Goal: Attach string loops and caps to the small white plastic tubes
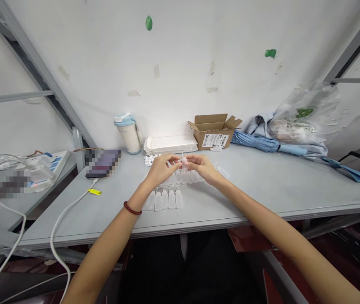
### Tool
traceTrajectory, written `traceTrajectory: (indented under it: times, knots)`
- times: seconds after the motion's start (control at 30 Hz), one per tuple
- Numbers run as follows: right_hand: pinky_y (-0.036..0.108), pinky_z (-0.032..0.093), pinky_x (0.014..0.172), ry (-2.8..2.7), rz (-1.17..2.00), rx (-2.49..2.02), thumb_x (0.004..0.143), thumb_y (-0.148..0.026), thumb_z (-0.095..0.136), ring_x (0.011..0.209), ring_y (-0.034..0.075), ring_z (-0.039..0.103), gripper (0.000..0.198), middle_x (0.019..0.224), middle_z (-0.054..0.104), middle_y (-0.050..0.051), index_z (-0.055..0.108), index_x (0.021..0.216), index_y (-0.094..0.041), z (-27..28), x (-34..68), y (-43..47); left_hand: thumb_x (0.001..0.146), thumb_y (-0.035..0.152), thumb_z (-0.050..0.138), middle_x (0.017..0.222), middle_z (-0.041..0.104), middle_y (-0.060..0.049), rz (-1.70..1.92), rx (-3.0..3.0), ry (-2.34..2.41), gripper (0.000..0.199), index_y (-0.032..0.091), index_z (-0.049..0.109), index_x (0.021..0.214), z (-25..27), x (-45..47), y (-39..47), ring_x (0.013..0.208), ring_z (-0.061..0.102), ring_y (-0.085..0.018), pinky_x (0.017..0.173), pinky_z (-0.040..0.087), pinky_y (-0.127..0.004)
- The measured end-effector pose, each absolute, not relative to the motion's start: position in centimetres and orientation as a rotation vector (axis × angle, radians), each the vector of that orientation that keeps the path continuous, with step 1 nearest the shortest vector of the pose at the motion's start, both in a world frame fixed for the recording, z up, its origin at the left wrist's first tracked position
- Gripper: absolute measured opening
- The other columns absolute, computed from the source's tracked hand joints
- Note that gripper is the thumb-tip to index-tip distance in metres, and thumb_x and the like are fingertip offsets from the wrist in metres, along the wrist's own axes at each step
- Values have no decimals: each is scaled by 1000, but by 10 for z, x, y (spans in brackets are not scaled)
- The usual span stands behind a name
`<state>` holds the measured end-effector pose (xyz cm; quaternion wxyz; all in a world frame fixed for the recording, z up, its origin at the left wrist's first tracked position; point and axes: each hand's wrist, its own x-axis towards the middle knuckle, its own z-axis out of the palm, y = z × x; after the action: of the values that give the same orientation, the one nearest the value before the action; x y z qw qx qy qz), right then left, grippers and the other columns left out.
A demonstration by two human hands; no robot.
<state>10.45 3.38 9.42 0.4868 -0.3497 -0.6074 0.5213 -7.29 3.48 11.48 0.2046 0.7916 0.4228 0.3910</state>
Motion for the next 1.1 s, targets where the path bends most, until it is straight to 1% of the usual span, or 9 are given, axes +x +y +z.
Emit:
traceTrajectory:
  times: [0.07,0.13,0.2,0.3,0.6,0.73,0.8,0.93,1.1]
  knots:
    - [30,49,71,-1419,1315,-825,68,-38,73,82,18,65,33,89,71,7,66,92,-17,94,106,34,77,34,64,99,66,-7,1149,2405,1113,27,18,64,99,112,-71,35,91,57,-21,75,46,-32]
    - [32,50,73,-1381,1361,-789,68,-38,73,86,20,65,33,89,70,7,67,93,-17,94,107,35,74,34,68,108,62,-8,1177,2600,1022,37,19,59,108,110,-69,34,103,52,-24,84,45,-38]
    - [33,50,75,-1366,1393,-749,69,-37,73,87,20,65,33,87,70,7,67,93,-17,93,108,35,72,33,71,113,59,-10,1163,2748,972,46,18,55,113,109,-68,33,108,49,-27,90,43,-42]
    - [33,50,75,-1361,1417,-712,69,-37,73,84,19,66,30,88,70,6,68,92,-18,92,109,36,74,31,71,112,58,-11,1141,2865,960,47,16,53,115,108,-68,33,106,48,-27,88,44,-43]
    - [30,51,75,-1410,1412,-714,71,-37,71,85,17,64,28,90,69,5,69,92,-19,91,111,38,79,25,64,105,60,-11,1183,2941,932,34,16,55,111,107,-67,33,99,51,-26,85,45,-42]
    - [30,51,74,-1467,1387,-752,72,-39,70,85,17,63,31,92,69,5,68,96,-18,93,109,37,81,21,60,102,59,-11,1195,2928,1009,29,17,56,109,108,-65,32,99,51,-26,83,46,-43]
    - [30,51,73,-1502,1373,-776,73,-40,69,83,16,63,33,92,69,6,67,97,-18,94,108,36,79,21,61,104,59,-11,1206,2929,1033,29,16,57,108,108,-65,32,100,50,-27,85,45,-44]
    - [28,50,68,-1584,1331,-795,75,-43,66,77,15,62,33,88,68,6,67,95,-16,93,108,35,76,19,64,116,60,-11,1219,2944,969,32,17,57,107,106,-66,33,112,44,-30,91,43,-47]
    - [27,50,64,-1633,1365,-777,78,-51,60,69,13,61,37,79,67,5,67,84,-15,95,115,38,74,23,68,112,63,-8,1188,2862,923,38,20,57,110,110,-67,31,111,45,-30,92,43,-49]
